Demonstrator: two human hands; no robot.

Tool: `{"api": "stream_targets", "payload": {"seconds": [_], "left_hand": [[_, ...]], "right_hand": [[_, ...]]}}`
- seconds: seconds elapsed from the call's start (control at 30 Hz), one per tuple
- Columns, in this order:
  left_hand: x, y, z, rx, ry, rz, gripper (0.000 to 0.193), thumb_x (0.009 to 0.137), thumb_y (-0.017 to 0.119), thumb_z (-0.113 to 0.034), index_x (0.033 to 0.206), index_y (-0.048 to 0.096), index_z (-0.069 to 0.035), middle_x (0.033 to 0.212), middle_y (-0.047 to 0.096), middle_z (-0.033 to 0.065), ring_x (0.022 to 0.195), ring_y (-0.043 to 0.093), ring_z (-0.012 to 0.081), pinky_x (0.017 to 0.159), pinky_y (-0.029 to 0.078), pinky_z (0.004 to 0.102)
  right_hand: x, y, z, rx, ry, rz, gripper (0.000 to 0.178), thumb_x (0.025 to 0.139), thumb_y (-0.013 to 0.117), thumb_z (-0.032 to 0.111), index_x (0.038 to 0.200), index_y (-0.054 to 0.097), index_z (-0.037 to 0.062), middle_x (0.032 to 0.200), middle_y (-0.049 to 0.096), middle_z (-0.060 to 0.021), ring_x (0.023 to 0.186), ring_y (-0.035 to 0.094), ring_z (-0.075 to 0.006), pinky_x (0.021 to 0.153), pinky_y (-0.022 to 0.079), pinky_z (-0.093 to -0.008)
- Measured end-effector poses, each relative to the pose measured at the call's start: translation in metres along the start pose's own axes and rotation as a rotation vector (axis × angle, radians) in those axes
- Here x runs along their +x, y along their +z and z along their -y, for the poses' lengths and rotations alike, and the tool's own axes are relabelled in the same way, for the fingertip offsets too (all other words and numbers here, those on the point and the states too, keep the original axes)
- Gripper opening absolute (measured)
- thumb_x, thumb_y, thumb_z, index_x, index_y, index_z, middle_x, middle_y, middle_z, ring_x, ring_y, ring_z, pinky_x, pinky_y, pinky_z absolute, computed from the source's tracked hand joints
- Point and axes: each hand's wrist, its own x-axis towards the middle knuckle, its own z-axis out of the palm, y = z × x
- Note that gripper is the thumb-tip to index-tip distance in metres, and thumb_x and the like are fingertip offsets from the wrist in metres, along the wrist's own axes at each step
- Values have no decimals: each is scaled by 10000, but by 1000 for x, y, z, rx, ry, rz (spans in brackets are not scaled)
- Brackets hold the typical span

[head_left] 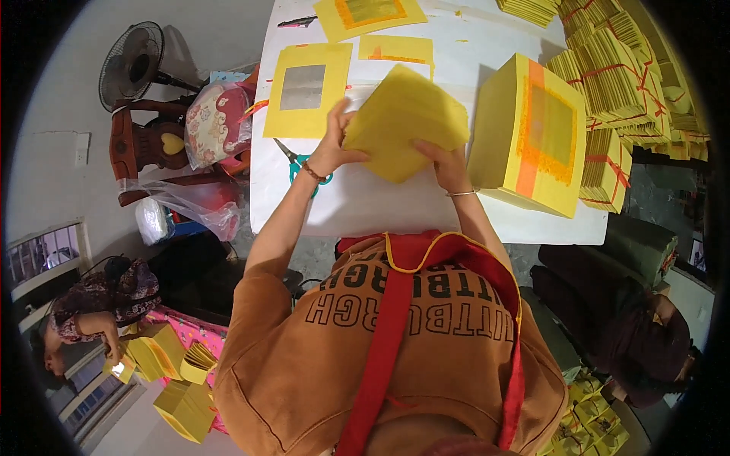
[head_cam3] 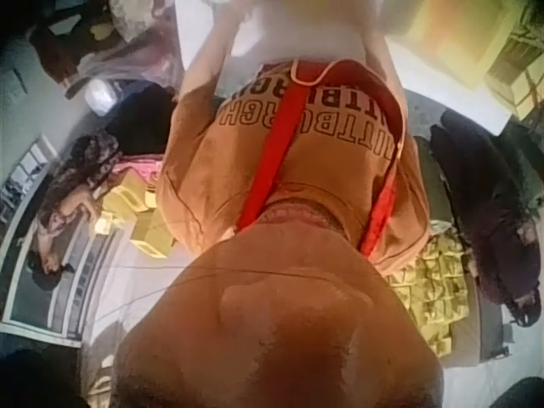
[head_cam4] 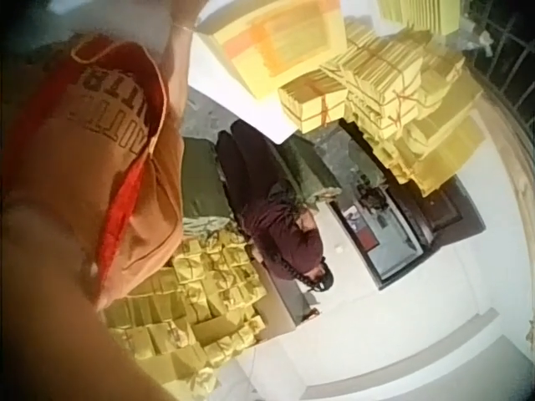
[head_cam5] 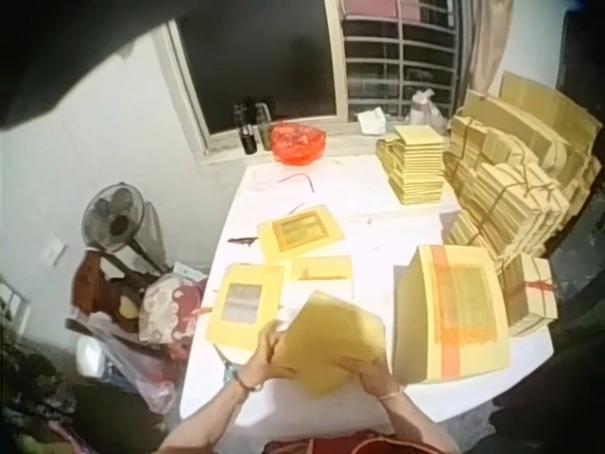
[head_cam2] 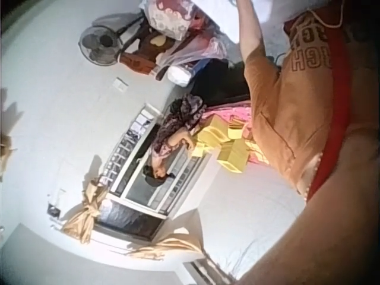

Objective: The recorder is separating and stacking sheets of yellow ritual joss paper on a table.

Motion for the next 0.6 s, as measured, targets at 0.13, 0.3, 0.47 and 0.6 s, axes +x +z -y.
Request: {"api": "stream_targets", "payload": {"seconds": [0.13,0.3,0.47,0.6], "left_hand": [[-11,17,3,-300,114,-161,1038,758,704,-129,1421,-93,-174,1381,310,92,1244,375,213,1006,352,387],[-13,55,-18,-177,88,-267,799,721,708,-125,1363,243,-23,1282,431,94,1157,450,192,955,392,327],[-15,47,-22,-156,1,-243,718,641,760,-60,1245,375,-16,1129,522,61,1063,502,181,920,406,323],[-23,19,-20,106,-113,-214,730,601,786,-36,1203,372,-15,1126,499,73,1065,488,176,923,401,321]], "right_hand": [[2,10,-7,404,180,-106,483,812,608,102,1255,425,44,1180,516,-67,1107,498,-196,957,409,-344],[2,13,-21,603,215,-171,497,835,613,157,1277,405,60,1212,505,-56,1151,467,-192,998,371,-367],[-8,1,-34,604,261,-86,570,840,629,258,1324,375,95,1292,450,-60,1214,410,-195,1033,327,-389],[-10,-5,-21,587,236,-110,730,795,672,312,1381,295,93,1369,368,-76,1261,357,-207,1046,299,-389]]}}
